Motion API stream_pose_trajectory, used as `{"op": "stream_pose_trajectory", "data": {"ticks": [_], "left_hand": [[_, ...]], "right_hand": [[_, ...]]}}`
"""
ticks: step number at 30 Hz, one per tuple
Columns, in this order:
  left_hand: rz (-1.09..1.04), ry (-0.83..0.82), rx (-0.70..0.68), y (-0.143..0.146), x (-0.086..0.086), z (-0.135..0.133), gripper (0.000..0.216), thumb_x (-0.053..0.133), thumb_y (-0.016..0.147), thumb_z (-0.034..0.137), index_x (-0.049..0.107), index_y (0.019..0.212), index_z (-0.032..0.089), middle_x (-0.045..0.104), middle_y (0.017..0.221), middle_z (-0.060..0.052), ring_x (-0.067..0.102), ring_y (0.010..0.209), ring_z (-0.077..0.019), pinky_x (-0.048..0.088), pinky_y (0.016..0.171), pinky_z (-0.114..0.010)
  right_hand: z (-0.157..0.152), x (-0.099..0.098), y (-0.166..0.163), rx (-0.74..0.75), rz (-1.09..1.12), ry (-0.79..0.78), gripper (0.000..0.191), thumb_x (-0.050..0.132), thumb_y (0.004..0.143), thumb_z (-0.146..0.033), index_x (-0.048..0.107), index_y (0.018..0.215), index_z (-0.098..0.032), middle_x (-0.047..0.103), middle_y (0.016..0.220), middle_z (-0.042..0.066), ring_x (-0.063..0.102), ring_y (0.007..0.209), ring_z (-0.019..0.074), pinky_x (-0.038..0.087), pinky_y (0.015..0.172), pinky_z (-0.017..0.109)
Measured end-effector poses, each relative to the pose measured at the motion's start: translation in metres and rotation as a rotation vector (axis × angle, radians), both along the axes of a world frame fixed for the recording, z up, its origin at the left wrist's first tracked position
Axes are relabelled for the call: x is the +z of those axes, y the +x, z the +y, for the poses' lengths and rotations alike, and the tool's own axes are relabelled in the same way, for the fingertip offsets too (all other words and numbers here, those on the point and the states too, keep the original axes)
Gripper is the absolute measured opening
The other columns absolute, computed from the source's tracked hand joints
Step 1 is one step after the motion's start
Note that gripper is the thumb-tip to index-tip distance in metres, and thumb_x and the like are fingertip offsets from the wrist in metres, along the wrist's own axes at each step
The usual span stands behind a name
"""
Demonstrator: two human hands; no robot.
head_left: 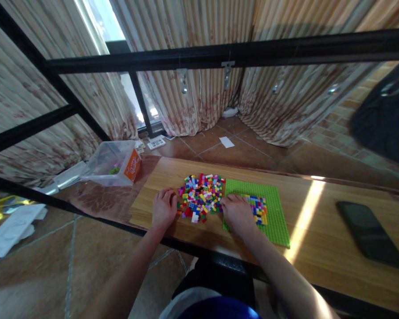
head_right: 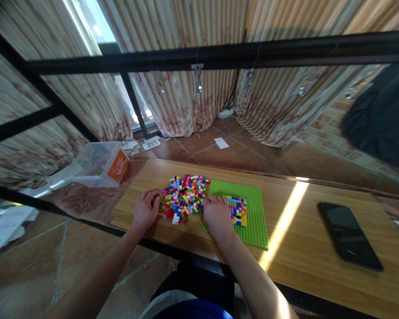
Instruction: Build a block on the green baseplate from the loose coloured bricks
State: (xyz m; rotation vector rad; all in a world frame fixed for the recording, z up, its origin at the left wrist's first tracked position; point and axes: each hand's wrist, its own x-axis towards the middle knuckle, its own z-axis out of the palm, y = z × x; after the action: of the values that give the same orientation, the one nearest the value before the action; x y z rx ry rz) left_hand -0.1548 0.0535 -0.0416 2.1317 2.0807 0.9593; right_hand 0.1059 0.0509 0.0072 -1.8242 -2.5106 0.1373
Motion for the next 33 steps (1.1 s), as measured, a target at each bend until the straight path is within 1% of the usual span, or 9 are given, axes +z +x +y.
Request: {"op": "stream_pose_trajectory", "data": {"ticks": [5,9,15,20,23,27,30,33], "left_hand": [[0.004,-0.002,0.011,0.0,-0.001,0.0,0.023,0.045,0.091,0.028,0.064,0.1,0.018,0.065,0.107,-0.011,0.058,0.104,-0.0265,0.046,0.095,-0.043],[-0.003,-0.004,0.01,0.0,-0.001,-0.001,0.022,0.046,0.091,0.028,0.064,0.1,0.018,0.065,0.108,-0.01,0.059,0.103,-0.026,0.046,0.095,-0.043],[0.0,-0.006,0.011,0.0,0.0,-0.001,0.022,0.046,0.091,0.029,0.064,0.1,0.019,0.065,0.108,-0.011,0.059,0.104,-0.0268,0.047,0.094,-0.043],[-0.01,-0.001,0.007,-0.001,-0.001,-0.001,0.022,0.046,0.091,0.029,0.064,0.099,0.019,0.065,0.107,-0.011,0.059,0.102,-0.0267,0.047,0.093,-0.043],[-0.004,-0.001,0.007,-0.001,-0.001,-0.001,0.022,0.046,0.091,0.029,0.064,0.099,0.019,0.064,0.107,-0.011,0.059,0.102,-0.0266,0.047,0.093,-0.043],[0.003,-0.007,0.01,0.0,0.001,-0.001,0.022,0.046,0.091,0.029,0.063,0.099,0.019,0.065,0.106,-0.011,0.059,0.101,-0.0263,0.047,0.093,-0.043],[-0.005,-0.006,0.011,0.001,0.001,-0.001,0.022,0.046,0.091,0.028,0.063,0.099,0.019,0.065,0.106,-0.011,0.059,0.101,-0.0262,0.047,0.093,-0.043],[-0.009,0.004,0.005,0.0,0.0,-0.001,0.021,0.046,0.091,0.029,0.063,0.099,0.02,0.065,0.106,-0.01,0.059,0.102,-0.0259,0.047,0.094,-0.043]], "right_hand": [[0.003,0.001,-0.005,-0.056,0.035,-0.002,0.029,0.041,0.095,-0.02,0.069,0.09,-0.017,0.069,0.096,0.01,0.06,0.093,0.0235,0.034,0.081,0.034],[0.006,0.003,-0.01,-0.11,0.032,-0.006,0.029,0.039,0.094,-0.017,0.068,0.094,-0.017,0.07,0.095,0.01,0.063,0.092,0.0235,0.034,0.078,0.034],[0.005,0.012,-0.018,-0.132,0.011,-0.039,0.028,0.042,0.088,-0.012,0.066,0.104,-0.015,0.071,0.098,0.013,0.064,0.093,0.0247,0.037,0.078,0.034],[0.002,0.008,-0.02,-0.163,0.061,-0.053,0.03,0.041,0.087,-0.009,0.065,0.104,-0.015,0.071,0.1,0.013,0.064,0.093,0.0234,0.039,0.079,0.032],[-0.002,0.003,-0.015,-0.18,0.219,-0.027,0.027,0.043,0.089,-0.012,0.067,0.1,-0.016,0.07,0.096,0.011,0.064,0.092,0.0217,0.041,0.081,0.03],[-0.012,-0.001,-0.007,-0.208,0.618,0.002,0.023,0.047,0.089,-0.021,0.068,0.098,-0.018,0.07,0.098,0.009,0.065,0.088,0.0193,0.045,0.08,0.029],[-0.019,-0.003,-0.006,-0.236,0.863,-0.044,0.023,0.049,0.088,-0.029,0.068,0.095,-0.018,0.071,0.094,0.008,0.066,0.083,0.0196,0.048,0.076,0.031],[-0.024,-0.003,-0.008,-0.242,1.015,-0.129,0.024,0.049,0.088,-0.035,0.067,0.092,-0.019,0.072,0.083,0.006,0.067,0.077,0.0201,0.05,0.07,0.031]]}}
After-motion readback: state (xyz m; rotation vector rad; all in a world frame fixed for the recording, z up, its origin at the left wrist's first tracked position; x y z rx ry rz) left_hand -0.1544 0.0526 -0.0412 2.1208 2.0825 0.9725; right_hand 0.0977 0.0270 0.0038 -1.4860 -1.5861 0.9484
